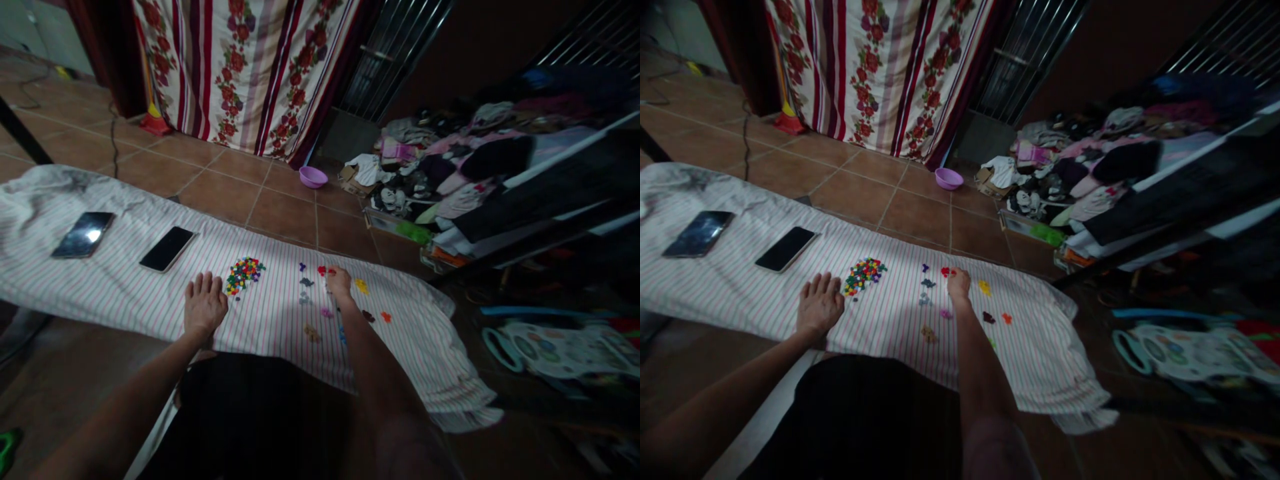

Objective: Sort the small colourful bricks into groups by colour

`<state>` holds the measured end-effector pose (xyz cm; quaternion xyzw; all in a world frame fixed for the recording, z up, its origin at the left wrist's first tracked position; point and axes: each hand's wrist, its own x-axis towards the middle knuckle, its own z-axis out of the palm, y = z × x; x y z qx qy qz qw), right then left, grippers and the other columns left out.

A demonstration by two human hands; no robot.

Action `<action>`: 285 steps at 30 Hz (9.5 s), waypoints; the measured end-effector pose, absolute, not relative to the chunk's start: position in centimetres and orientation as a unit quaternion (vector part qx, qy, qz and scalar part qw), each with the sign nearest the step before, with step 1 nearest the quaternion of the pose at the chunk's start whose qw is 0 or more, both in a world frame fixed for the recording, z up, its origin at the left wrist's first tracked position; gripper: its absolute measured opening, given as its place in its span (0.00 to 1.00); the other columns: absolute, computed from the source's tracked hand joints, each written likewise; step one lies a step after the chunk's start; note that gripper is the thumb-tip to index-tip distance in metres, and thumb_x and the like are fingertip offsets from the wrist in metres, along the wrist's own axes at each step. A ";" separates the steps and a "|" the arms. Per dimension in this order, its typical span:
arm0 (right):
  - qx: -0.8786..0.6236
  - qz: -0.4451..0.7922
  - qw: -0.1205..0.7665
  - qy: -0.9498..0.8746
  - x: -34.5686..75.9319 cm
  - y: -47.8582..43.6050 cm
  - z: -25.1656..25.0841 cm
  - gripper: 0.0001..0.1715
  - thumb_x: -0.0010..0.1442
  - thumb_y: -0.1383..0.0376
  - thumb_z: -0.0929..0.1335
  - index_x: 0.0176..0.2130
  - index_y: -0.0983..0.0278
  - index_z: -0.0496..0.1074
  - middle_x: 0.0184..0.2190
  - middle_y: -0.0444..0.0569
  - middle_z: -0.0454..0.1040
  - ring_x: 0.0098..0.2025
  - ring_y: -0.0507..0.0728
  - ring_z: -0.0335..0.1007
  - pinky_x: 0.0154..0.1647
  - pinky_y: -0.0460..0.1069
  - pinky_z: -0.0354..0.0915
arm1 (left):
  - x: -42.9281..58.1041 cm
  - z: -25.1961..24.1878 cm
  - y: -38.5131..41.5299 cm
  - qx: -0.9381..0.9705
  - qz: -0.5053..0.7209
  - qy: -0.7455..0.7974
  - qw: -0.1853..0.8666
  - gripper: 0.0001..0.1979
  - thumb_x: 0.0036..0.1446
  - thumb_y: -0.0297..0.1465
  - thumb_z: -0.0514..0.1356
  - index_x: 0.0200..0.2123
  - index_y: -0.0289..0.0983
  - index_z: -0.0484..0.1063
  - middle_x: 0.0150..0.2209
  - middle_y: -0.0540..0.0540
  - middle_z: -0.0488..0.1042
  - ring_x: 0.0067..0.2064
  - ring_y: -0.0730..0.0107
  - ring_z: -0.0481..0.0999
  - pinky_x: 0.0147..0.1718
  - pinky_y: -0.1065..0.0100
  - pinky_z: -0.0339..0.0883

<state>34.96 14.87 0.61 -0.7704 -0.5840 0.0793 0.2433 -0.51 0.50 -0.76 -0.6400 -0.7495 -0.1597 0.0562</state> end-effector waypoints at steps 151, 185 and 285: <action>-0.793 -0.029 0.401 -0.458 43.3 -4.2 -3.7 0.19 0.51 0.57 0.60 0.37 0.64 0.71 0.36 0.55 0.76 0.36 0.60 0.68 0.42 0.54 0.63 | -0.8 -0.4 0.2 -0.647 -0.185 -0.739 0.028 0.24 0.60 0.34 0.45 0.54 0.33 0.68 0.59 0.33 0.66 0.65 0.46 0.57 0.62 0.47 0.48; -0.749 -0.072 0.351 -0.557 45.0 -4.0 -5.2 0.24 0.57 0.57 0.56 0.40 0.67 0.73 0.39 0.59 0.76 0.42 0.62 0.69 0.49 0.58 0.60 | -0.7 -0.4 0.3 -0.645 -0.158 -0.746 0.049 0.24 0.61 0.33 0.44 0.56 0.32 0.68 0.62 0.34 0.64 0.65 0.45 0.58 0.62 0.48 0.49; -0.542 0.116 0.220 -0.803 12.8 4.5 -1.3 0.12 0.66 0.66 0.64 0.47 0.60 0.75 0.45 0.50 0.72 0.48 0.55 0.70 0.48 0.48 0.68 | -0.7 -1.1 0.5 -0.642 -0.170 -0.745 0.067 0.22 0.61 0.32 0.48 0.55 0.34 0.68 0.61 0.34 0.66 0.65 0.46 0.60 0.62 0.47 0.50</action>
